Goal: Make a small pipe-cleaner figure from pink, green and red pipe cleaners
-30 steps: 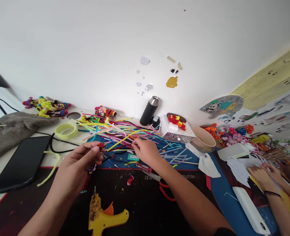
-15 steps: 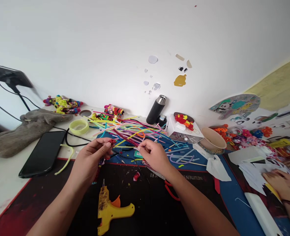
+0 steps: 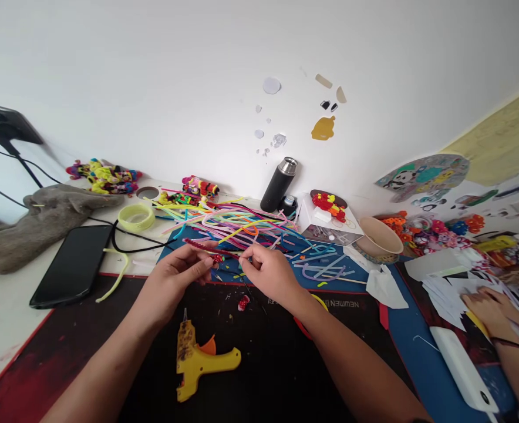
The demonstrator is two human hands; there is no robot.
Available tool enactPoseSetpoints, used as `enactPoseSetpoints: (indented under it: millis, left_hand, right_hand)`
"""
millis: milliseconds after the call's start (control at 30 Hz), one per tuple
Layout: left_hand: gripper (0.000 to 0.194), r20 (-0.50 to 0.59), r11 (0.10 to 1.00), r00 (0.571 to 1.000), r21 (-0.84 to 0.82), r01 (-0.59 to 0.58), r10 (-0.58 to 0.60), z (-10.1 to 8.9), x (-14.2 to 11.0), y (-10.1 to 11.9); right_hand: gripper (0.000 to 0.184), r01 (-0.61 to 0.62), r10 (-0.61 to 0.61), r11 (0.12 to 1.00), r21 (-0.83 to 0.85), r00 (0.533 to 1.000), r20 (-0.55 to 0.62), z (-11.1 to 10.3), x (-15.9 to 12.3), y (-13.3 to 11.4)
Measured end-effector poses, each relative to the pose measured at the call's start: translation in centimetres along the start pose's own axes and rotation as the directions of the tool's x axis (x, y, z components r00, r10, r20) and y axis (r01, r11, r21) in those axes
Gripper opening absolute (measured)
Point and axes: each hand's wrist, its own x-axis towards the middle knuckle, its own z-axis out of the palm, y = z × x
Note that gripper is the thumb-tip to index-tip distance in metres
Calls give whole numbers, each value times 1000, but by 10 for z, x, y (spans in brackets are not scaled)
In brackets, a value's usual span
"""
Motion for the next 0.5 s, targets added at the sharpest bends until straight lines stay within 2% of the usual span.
enactPoseSetpoints:
  millis: [233,500]
  left_hand:
    - [33,-76,997,997,-71,-1,-5,-5,5,-7]
    - [36,-104,996,995,-90,-2,-7,-3,3,0]
  right_hand:
    - [11,11,-9,997,-72,1000,23,1,-3,-3]
    - [16,-5,17,992,-126,996,89,-1,-7,-7]
